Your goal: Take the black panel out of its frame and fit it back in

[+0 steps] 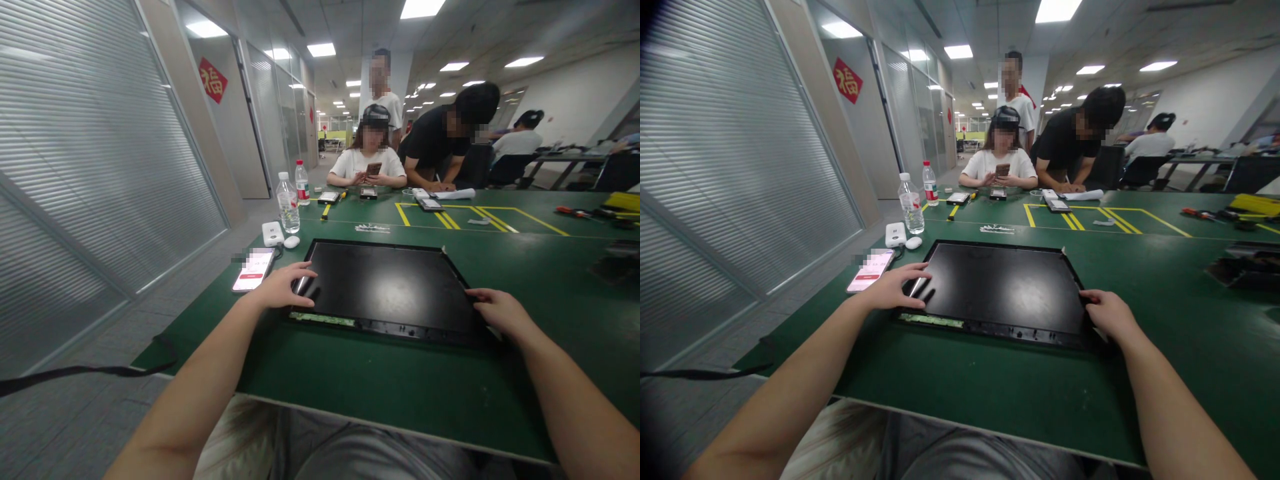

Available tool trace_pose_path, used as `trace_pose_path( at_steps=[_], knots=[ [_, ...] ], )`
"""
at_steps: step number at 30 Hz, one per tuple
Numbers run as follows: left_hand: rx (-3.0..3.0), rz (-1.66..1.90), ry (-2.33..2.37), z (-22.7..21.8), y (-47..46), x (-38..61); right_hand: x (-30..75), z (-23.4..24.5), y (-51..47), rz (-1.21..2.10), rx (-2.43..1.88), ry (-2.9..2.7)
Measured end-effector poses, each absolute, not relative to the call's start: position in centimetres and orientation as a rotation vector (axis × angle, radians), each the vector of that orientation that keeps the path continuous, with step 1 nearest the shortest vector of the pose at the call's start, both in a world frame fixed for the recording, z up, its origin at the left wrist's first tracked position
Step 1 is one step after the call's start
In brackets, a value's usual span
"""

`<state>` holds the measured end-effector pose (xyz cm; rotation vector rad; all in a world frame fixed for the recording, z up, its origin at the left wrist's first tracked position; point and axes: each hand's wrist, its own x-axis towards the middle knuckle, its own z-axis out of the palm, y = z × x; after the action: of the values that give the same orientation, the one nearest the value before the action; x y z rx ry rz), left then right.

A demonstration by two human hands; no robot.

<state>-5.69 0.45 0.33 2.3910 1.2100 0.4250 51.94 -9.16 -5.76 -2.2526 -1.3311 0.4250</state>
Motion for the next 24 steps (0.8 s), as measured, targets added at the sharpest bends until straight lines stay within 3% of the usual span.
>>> trace_pose_path(
  at_steps=[8, 18, 24],
  knots=[
    [2.37, 0.661, 1.318, -1.2, 1.2, -5.0, 51.6, -5.3, -9.3, 0.485, -2.249, -1.288],
    [2.396, 0.427, 1.647, -2.1, 2.0, -4.8, 50.5, -4.1, -9.6, 0.497, -2.244, -1.26],
    [2.377, 0.502, 1.64, -2.3, 2.2, -4.6, 49.8, -3.7, -9.9, 0.467, -2.272, -1.274]
  ],
)
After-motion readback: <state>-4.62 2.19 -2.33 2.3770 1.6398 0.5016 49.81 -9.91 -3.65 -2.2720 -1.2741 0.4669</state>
